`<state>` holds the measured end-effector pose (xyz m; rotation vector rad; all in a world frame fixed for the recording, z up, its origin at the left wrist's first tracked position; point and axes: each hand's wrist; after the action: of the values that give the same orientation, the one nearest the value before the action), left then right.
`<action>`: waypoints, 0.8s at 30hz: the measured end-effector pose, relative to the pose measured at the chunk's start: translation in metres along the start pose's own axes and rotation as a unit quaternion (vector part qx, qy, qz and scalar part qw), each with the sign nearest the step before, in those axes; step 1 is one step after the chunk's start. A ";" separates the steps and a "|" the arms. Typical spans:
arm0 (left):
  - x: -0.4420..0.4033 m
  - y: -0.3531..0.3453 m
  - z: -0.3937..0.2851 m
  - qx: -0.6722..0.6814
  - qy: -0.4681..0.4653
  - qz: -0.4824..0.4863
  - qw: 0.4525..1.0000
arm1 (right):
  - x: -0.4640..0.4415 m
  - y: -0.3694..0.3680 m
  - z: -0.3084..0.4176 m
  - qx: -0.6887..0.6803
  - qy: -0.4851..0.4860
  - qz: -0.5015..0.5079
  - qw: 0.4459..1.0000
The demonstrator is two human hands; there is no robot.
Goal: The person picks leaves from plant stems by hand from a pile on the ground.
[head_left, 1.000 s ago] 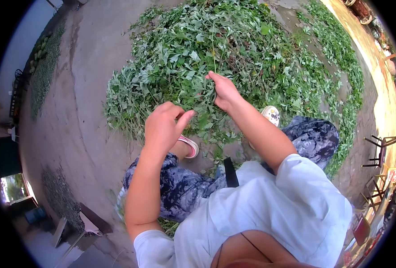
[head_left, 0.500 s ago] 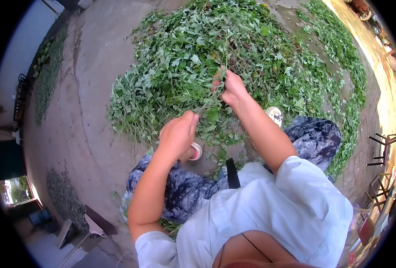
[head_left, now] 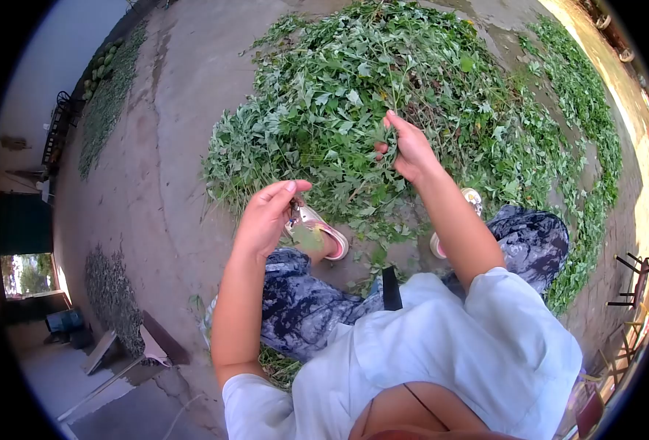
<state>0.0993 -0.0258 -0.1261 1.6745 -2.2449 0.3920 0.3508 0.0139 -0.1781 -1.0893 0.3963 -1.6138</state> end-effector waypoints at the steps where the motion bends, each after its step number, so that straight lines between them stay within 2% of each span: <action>1: -0.003 -0.005 0.001 -0.031 0.015 0.030 0.999 | 0.003 -0.002 -0.002 0.002 -0.005 0.005 1.000; 2: -0.005 -0.009 0.001 -0.069 0.012 0.030 0.997 | 0.007 -0.004 -0.002 0.013 -0.007 0.010 1.000; 5: -0.004 -0.017 -0.002 -0.070 -0.004 0.006 0.998 | 0.009 -0.003 -0.005 0.023 -0.005 0.010 1.000; 6: -0.004 -0.015 0.001 -0.061 0.001 -0.013 0.998 | 0.007 0.001 -0.007 0.024 -0.005 0.009 1.000; 8: 0.005 -0.001 -0.006 -0.007 -0.051 0.013 0.999 | 0.002 0.007 -0.009 0.011 -0.025 0.026 0.999; 9: 0.019 0.011 -0.016 -0.027 -0.057 -0.018 0.998 | 0.001 0.008 -0.008 0.014 -0.022 0.025 0.999; 10: 0.034 0.027 -0.024 -0.108 -0.093 -0.074 0.987 | 0.005 0.005 -0.009 0.033 -0.024 0.025 0.999; 11: 0.054 0.045 -0.031 -0.239 -0.106 -0.170 0.950 | 0.009 0.002 -0.009 0.051 -0.026 0.023 0.998; 12: 0.072 0.071 -0.029 -0.401 -0.092 -0.280 0.867 | 0.014 -0.001 -0.006 0.079 -0.039 0.048 0.995; 13: 0.090 0.105 -0.016 -0.543 -0.097 -0.343 0.760 | 0.014 0.000 -0.009 0.078 -0.037 0.047 0.995; 14: 0.113 0.130 -0.009 -0.706 0.058 -0.348 0.615 | 0.011 0.001 -0.014 0.145 0.000 0.077 0.986; 15: 0.127 0.137 -0.004 -0.708 0.058 -0.347 0.613 | 0.009 0.001 -0.019 0.211 0.037 0.106 0.971; 17: 0.148 0.148 0.004 -0.718 0.087 -0.296 0.624 | 0.008 -0.007 -0.030 0.329 0.133 0.191 0.915; 19: 0.154 0.153 0.009 -0.724 0.114 -0.241 0.636 | 0.019 -0.019 -0.039 0.445 0.166 0.245 0.845; 20: 0.139 0.128 0.003 -0.554 -0.020 -0.237 0.797 | 0.025 -0.025 -0.052 0.461 0.180 0.262 0.828; 21: 0.114 0.084 -0.007 -0.342 -0.152 -0.215 0.902 | 0.032 -0.031 -0.065 0.479 0.195 0.277 0.810; 22: 0.094 0.043 -0.015 -0.155 -0.171 -0.222 0.947 | 0.042 -0.037 -0.075 0.527 0.236 0.298 0.760; 23: 0.077 0.014 -0.021 0.037 -0.182 -0.219 0.958 | 0.053 -0.042 -0.082 0.571 0.274 0.317 0.706; 24: 0.060 0.007 -0.021 0.039 -0.181 -0.212 0.960 | 0.061 -0.043 -0.090 0.575 0.275 0.309 0.705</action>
<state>0.0788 -0.0676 -0.0824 2.3616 -2.0289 0.0717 0.2541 -0.0510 -0.1667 0.4890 0.0402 -1.1393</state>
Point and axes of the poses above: each hand's wrist, its own x-axis away from the middle knuckle, its own y-axis out of the back of the hand, z = x × y, and after that the axes turned 9 degrees about -x, right-handed
